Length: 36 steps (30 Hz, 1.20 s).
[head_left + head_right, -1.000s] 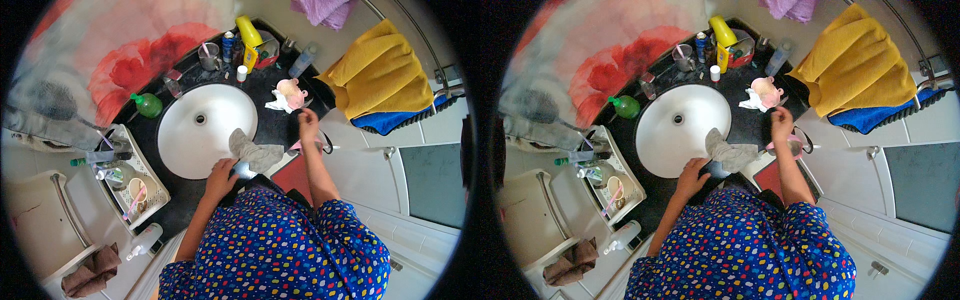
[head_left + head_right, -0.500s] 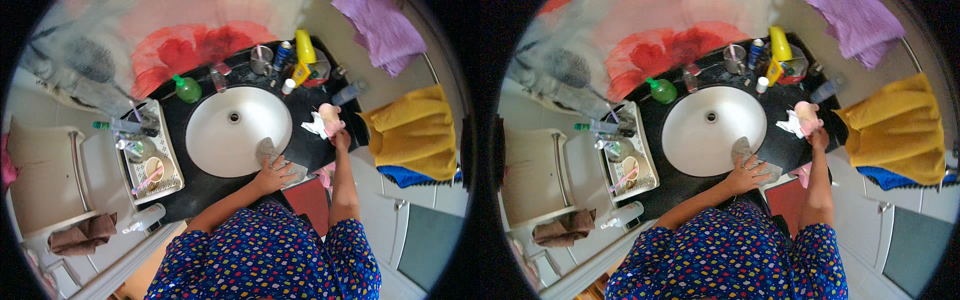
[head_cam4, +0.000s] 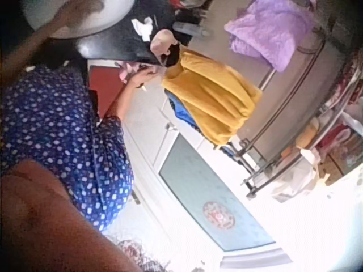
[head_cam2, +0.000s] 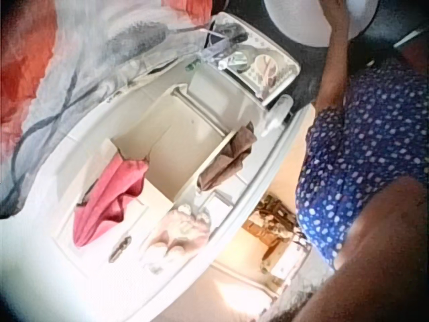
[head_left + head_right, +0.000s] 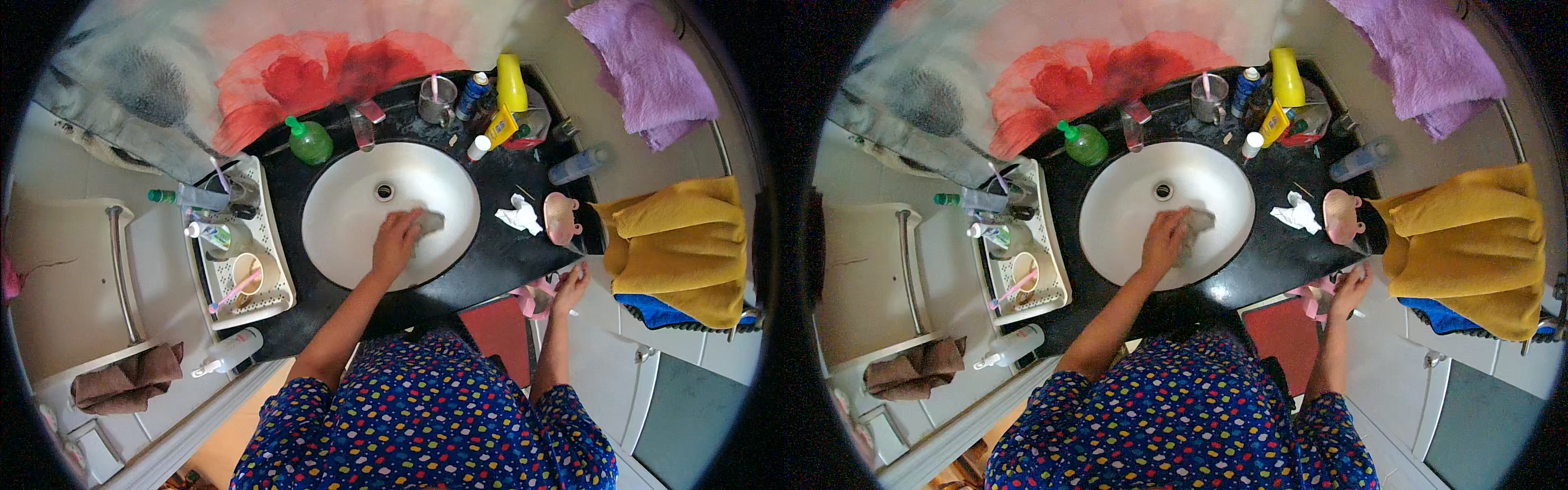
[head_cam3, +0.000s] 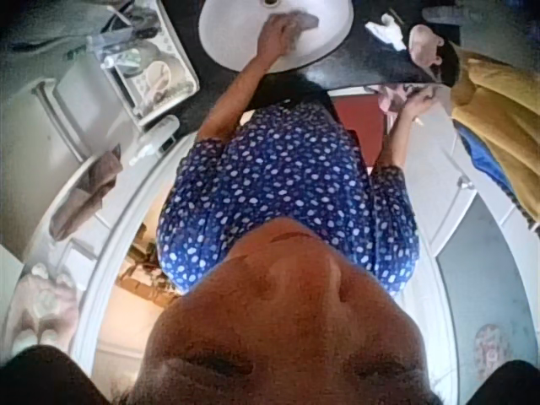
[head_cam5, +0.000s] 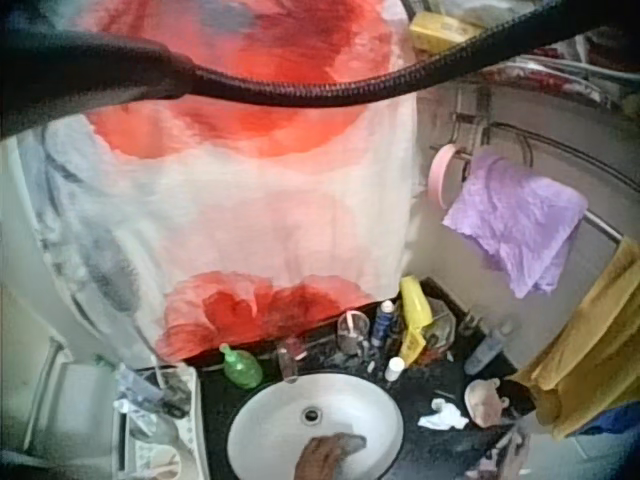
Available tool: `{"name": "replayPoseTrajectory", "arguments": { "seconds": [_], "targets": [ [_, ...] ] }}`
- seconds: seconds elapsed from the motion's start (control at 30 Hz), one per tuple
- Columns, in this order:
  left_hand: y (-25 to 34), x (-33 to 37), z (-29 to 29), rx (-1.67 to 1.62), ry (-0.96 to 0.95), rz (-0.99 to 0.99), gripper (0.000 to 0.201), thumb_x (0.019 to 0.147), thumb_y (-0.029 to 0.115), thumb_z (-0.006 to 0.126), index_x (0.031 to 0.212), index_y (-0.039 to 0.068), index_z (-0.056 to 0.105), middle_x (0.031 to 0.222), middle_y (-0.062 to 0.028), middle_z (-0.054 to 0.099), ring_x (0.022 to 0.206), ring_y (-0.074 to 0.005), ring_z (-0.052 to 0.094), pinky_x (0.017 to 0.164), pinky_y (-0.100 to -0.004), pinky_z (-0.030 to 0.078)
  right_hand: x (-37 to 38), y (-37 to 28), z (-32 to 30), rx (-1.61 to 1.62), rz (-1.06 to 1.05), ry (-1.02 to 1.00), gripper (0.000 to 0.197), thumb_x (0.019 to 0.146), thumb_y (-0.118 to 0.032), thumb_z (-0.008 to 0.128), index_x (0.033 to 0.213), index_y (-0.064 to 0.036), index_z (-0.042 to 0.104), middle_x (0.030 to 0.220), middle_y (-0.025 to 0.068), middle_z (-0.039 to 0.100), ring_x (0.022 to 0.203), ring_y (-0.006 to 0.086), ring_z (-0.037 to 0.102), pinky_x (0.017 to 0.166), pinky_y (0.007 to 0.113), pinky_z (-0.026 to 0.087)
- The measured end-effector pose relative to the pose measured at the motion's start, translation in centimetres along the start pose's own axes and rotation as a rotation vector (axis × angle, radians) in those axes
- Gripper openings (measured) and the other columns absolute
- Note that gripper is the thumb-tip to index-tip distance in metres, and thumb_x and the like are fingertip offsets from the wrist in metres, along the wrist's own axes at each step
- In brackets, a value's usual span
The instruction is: The person wipes down a bathroom counter, sink, and several toiletry bottles using a cloth, then rinses the cloth in the sink.
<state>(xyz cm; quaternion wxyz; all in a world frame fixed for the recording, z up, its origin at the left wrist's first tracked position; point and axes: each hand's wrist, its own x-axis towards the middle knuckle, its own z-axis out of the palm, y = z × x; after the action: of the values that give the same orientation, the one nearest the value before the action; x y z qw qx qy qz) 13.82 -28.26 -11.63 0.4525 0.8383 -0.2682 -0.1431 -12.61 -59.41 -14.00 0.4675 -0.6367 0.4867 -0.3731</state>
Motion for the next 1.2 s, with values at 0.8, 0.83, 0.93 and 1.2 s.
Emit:
{"name": "replayPoseTrajectory", "arguments": {
  "seconds": [0.8,0.83,0.93,1.2],
  "targets": [
    [-2.9,14.4,6.0,0.582,0.039,0.095,0.052,0.075,-0.001,0.056,0.124,0.018,0.055,0.130,-0.0082,0.044,0.108,-0.0388,0.047,0.085,-0.0449,0.047,1.2,-9.4,25.0,-0.094,-0.176,-0.510,0.033,0.082,-0.013,0.067,0.113,-0.0047,0.058,0.065,0.0033,0.059,0.056,0.0107,0.057,0.052,0.027,0.046],
    [-2.6,13.8,6.4,0.546,-0.049,0.165,0.052,0.074,-0.002,0.056,0.122,0.018,0.056,0.129,-0.0084,0.045,0.109,-0.0386,0.047,0.085,-0.0446,0.047,1.7,-9.0,25.7,-0.167,-0.204,-0.447,0.040,0.079,-0.017,0.071,0.114,-0.0061,0.058,0.064,0.0037,0.059,0.055,0.0130,0.058,0.053,0.028,0.047],
    [-2.6,11.3,7.4,0.473,-0.086,0.092,0.048,0.073,-0.003,0.057,0.116,0.017,0.061,0.125,-0.0089,0.048,0.108,-0.0365,0.050,0.086,-0.0437,0.048,2.3,-8.5,26.9,-0.327,-0.257,-0.371,0.050,0.072,-0.026,0.077,0.115,-0.0085,0.059,0.063,0.0040,0.060,0.055,0.0167,0.059,0.055,0.031,0.048],
    [3.3,12.6,5.5,0.164,0.208,0.211,0.022,0.077,0.005,0.061,0.099,0.005,0.064,0.096,-0.0124,0.059,0.086,-0.0284,0.060,0.071,-0.0397,0.049,2.9,-9.3,25.7,-0.415,-0.281,-0.340,0.040,0.065,-0.026,0.078,0.099,-0.0087,0.067,0.060,0.0030,0.058,0.055,0.0188,0.058,0.056,0.032,0.047]
  ]
}}
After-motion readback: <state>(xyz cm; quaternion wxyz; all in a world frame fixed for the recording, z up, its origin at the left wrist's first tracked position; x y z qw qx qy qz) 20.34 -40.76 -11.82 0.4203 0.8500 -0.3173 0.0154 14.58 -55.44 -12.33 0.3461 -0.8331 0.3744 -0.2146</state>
